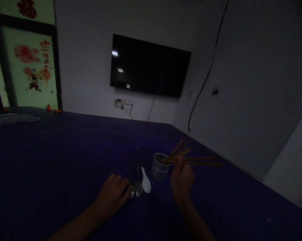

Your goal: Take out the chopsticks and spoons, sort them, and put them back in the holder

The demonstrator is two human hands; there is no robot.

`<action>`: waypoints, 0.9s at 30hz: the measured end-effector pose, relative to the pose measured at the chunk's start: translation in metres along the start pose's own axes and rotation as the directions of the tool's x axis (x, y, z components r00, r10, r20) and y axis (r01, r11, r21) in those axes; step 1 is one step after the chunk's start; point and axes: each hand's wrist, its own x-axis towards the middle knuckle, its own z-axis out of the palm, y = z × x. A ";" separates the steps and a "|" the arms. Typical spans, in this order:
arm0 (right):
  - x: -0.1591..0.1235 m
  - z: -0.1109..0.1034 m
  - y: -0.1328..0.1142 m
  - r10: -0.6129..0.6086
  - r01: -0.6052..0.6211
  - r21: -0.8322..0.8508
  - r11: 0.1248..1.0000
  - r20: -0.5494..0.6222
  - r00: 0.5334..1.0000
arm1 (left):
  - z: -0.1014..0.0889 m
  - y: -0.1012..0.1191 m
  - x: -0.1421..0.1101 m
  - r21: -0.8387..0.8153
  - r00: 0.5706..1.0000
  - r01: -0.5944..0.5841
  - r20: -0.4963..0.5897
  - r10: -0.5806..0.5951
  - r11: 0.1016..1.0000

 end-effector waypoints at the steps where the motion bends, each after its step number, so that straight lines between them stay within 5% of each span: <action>1: 0.001 0.002 0.002 0.013 -0.012 -0.034 0.999 0.043 0.999 | 0.000 0.000 0.000 -0.001 1.000 0.015 0.019 -0.015 1.000; 14: 0.009 0.017 0.029 0.032 0.085 -0.322 0.943 0.342 0.939 | 0.000 0.000 0.000 0.031 0.969 0.153 0.191 -0.156 0.988; 27: 0.007 0.021 0.035 0.098 -0.085 -0.077 0.993 0.183 0.978 | -0.001 -0.003 0.001 0.012 0.949 0.221 0.229 -0.218 0.975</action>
